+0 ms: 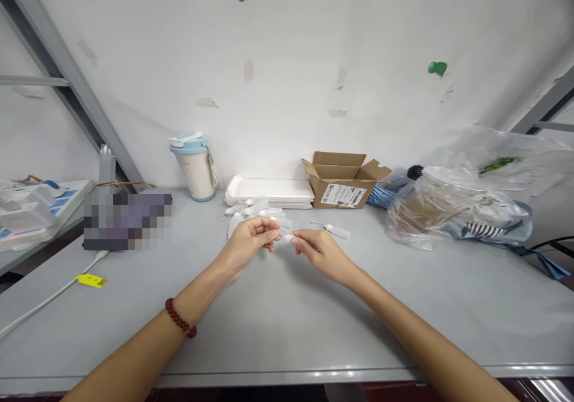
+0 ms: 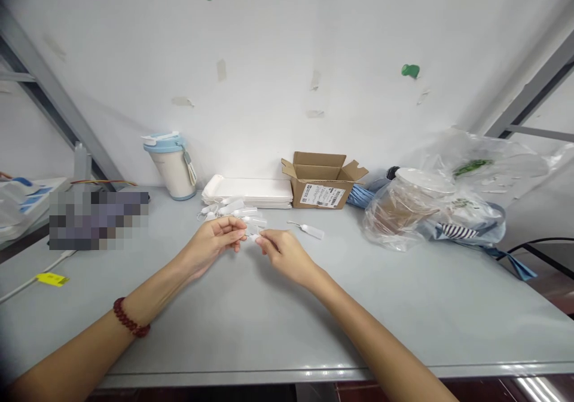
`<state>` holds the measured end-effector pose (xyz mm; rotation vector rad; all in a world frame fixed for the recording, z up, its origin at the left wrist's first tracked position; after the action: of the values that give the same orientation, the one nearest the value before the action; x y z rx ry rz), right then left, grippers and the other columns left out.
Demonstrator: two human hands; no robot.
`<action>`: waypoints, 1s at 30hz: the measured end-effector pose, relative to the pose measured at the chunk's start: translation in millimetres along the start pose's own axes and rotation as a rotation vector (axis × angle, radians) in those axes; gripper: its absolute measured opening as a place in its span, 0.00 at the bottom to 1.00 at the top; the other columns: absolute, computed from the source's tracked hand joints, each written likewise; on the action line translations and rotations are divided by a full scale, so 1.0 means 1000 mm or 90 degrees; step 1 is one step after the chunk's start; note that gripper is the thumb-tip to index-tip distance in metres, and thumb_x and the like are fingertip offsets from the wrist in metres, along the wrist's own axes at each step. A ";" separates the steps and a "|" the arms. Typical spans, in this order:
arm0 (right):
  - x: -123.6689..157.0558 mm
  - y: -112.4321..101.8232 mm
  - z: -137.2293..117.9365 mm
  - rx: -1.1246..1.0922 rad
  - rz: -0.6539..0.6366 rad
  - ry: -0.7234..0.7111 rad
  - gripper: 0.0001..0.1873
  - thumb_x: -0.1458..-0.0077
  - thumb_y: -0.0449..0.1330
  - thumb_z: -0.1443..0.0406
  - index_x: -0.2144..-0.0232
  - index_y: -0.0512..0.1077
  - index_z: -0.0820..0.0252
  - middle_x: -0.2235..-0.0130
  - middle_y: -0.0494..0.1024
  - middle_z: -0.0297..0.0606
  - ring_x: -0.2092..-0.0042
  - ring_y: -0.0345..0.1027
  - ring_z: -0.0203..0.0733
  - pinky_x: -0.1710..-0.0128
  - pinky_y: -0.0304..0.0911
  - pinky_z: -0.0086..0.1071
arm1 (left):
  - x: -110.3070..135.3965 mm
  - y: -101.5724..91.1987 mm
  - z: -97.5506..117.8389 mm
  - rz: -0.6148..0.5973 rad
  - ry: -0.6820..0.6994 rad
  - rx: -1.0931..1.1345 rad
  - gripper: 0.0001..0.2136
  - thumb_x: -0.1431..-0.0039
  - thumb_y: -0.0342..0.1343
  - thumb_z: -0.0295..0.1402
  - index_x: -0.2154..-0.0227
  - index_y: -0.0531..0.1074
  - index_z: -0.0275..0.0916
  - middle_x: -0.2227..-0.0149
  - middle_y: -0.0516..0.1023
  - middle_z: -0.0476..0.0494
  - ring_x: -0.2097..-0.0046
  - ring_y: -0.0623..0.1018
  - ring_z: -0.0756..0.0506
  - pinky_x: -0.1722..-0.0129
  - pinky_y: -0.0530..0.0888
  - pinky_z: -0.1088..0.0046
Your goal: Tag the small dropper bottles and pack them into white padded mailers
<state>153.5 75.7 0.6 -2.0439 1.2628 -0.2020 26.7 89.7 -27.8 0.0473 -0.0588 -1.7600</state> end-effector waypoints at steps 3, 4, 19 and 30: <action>0.000 0.004 0.002 0.008 -0.015 0.020 0.18 0.39 0.47 0.61 0.80 0.61 0.59 0.80 0.61 0.28 0.76 0.53 0.32 0.71 0.49 0.29 | 0.002 0.004 0.007 0.018 0.037 -0.082 0.07 0.53 0.60 0.34 0.71 0.71 0.37 0.74 0.72 0.51 0.75 0.71 0.51 0.69 0.68 0.70; 0.000 0.005 0.002 0.007 -0.021 0.024 0.18 0.39 0.48 0.61 0.81 0.61 0.59 0.80 0.61 0.28 0.76 0.53 0.32 0.71 0.49 0.29 | 0.003 0.005 0.009 0.021 0.050 -0.104 0.07 0.53 0.59 0.34 0.72 0.70 0.37 0.75 0.71 0.51 0.75 0.72 0.51 0.69 0.68 0.70; 0.001 0.006 0.005 -0.015 0.001 0.031 0.17 0.40 0.48 0.61 0.78 0.64 0.61 0.80 0.61 0.28 0.76 0.53 0.31 0.72 0.49 0.28 | 0.005 0.014 0.015 0.001 0.071 -0.138 0.08 0.50 0.57 0.36 0.71 0.69 0.37 0.73 0.70 0.50 0.70 0.75 0.49 0.65 0.72 0.68; -0.001 -0.001 -0.001 -0.039 0.065 0.009 0.17 0.39 0.47 0.59 0.75 0.67 0.61 0.77 0.64 0.29 0.76 0.52 0.31 0.74 0.49 0.27 | 0.001 -0.003 0.017 -0.023 0.035 -0.129 0.17 0.55 0.64 0.36 0.62 0.70 0.37 0.64 0.73 0.45 0.61 0.74 0.47 0.58 0.70 0.68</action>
<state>153.3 75.8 2.6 -2.0253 1.3946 -0.1326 22.4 89.8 -10.8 -0.0510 0.1603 -1.7912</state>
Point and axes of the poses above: each hand's wrist, its own x-axis away from the middle knuckle, its own y-axis out of the palm, z = x × y, the point moved 9 cm from there along -x, towards the middle knuckle
